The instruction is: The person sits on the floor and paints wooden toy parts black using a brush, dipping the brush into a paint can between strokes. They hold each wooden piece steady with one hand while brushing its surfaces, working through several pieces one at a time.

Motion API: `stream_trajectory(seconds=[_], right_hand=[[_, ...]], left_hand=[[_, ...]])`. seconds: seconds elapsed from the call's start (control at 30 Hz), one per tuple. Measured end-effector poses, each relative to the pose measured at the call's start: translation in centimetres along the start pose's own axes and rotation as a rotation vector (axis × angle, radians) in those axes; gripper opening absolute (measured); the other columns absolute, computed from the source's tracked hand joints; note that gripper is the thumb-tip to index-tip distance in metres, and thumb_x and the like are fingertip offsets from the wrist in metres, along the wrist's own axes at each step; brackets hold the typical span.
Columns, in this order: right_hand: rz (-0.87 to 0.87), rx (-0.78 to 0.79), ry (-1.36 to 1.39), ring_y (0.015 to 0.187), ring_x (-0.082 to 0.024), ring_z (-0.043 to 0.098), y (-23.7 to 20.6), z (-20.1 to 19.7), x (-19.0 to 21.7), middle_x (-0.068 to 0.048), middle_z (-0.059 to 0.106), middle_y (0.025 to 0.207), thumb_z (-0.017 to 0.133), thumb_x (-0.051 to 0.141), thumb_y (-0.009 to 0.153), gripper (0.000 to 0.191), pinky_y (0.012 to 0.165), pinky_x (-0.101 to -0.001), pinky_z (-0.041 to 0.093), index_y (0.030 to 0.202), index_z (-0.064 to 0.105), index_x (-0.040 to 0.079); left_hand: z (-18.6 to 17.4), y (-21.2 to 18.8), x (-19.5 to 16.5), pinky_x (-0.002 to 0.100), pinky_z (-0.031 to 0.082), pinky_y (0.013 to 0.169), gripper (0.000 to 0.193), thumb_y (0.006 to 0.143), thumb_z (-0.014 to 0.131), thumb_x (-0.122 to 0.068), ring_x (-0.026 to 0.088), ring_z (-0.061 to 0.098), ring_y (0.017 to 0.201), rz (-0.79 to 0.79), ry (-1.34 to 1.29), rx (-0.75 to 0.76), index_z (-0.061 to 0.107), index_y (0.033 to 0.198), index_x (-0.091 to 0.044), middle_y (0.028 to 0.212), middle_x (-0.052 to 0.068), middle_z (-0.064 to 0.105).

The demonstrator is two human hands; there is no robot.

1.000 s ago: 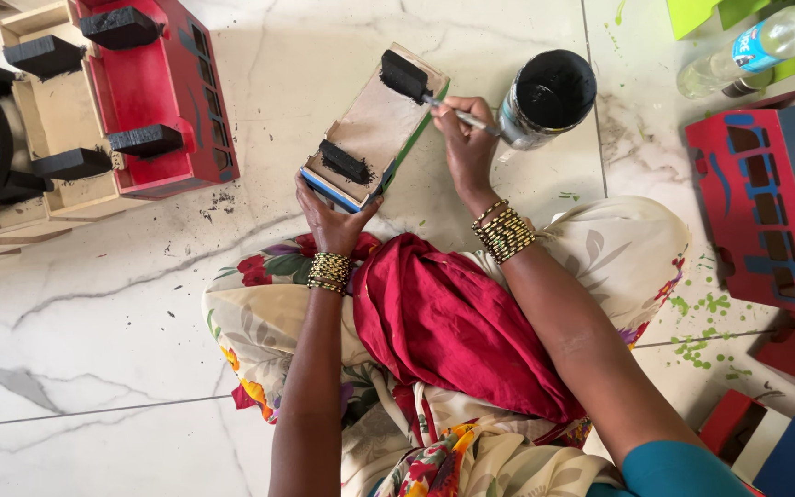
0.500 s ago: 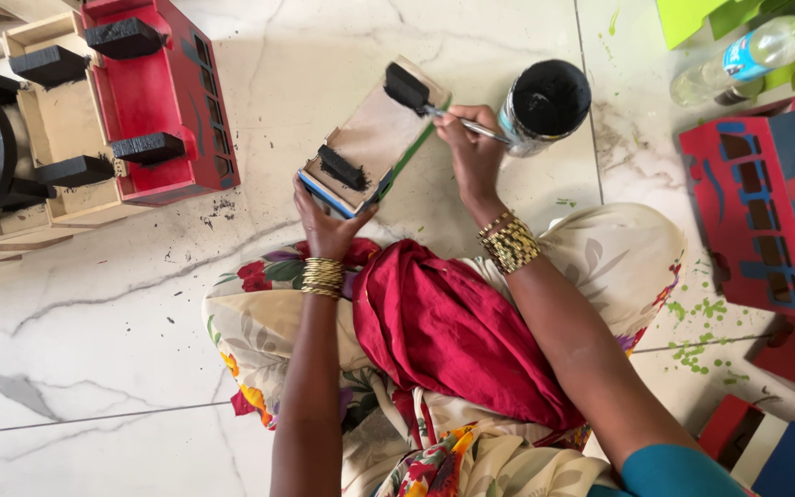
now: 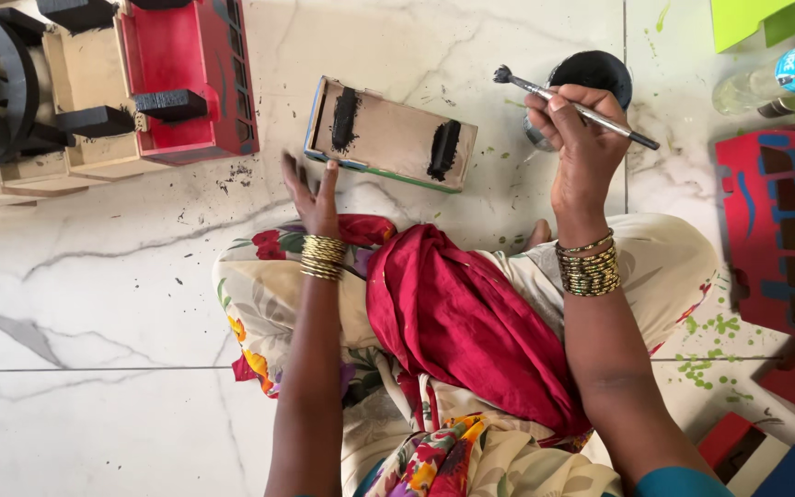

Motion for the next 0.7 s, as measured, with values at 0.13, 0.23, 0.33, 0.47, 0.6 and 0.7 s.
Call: stream_trajectory(seconds=[0.13,0.23,0.33,0.47,0.6,0.7], right_hand=[[0.011,-0.006,0.01,0.1,-0.027,0.078,0.1,0.1,0.3,-0.014,0.072,0.108,0.068,-0.004,0.101,0.008,0.088,-0.0343,0.068,0.107,0.064,-0.001],[-0.018,0.004,0.012,0.102,-0.027,0.077,0.1,-0.4,0.7,-0.015,0.072,0.111,0.069,-0.005,0.103,0.009,0.09,-0.0348,0.067,0.11,0.064,-0.003],[-0.007,-0.001,-0.005,0.102,-0.026,0.078,-0.3,-0.8,0.8,-0.015,0.073,0.111,0.069,-0.003,0.101,0.01,0.09,-0.0345,0.068,0.109,0.063,-0.002],[-0.015,0.054,-0.013,0.101,-0.024,0.077,-1.1,-0.4,0.5,-0.016,0.073,0.111,0.069,-0.002,0.102,0.011,0.09,-0.0342,0.068,0.11,0.061,-0.001],[-0.02,0.082,-0.04,0.104,-0.024,0.076,-1.9,0.7,-0.2,-0.016,0.071,0.115,0.068,-0.003,0.104,0.01,0.091,-0.0331,0.066,0.11,0.061,-0.001],[-0.037,0.121,-0.06,0.106,-0.024,0.076,-2.4,1.7,-0.8,-0.016,0.072,0.117,0.068,-0.002,0.104,0.009,0.092,-0.0326,0.066,0.11,0.06,-0.001]], left_hand=[[4.2,-3.4,2.3,0.046,0.051,0.108,0.091,0.086,0.081,-0.033,0.032,0.053,0.133,-0.578,-0.353,0.104,0.034,0.156,0.0,0.152,0.023,0.048],[7.2,-4.6,2.0,0.048,0.051,0.106,0.101,0.085,0.083,-0.034,0.03,0.055,0.133,-0.637,-0.396,0.221,0.017,0.155,-0.006,0.149,0.021,0.048],[8.8,-4.4,1.5,0.047,0.06,0.096,0.107,0.08,0.084,-0.03,0.031,0.063,0.119,-0.665,-0.523,0.171,0.009,0.155,-0.011,0.137,0.023,0.055],[8.3,-3.2,1.3,0.042,0.067,0.072,0.102,0.081,0.082,-0.028,0.027,0.071,0.094,-0.636,-0.622,0.084,0.015,0.156,-0.013,0.115,0.015,0.062],[6.4,-2.3,2.0,0.039,0.068,0.069,0.083,0.09,0.079,-0.031,0.022,0.071,0.078,-0.603,-0.701,0.072,0.029,0.151,-0.006,0.098,0.01,0.06],[5.7,-2.1,2.6,0.039,0.068,0.07,0.069,0.093,0.077,-0.031,0.024,0.073,0.077,-0.605,-0.763,0.091,0.039,0.142,0.0,0.097,0.011,0.061]])
Point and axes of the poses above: each hand's wrist, its own y-axis towards the middle knuckle, its own z-axis out of the palm, x = y × z, the point moved 4 cm from there along y, towards the middle knuckle
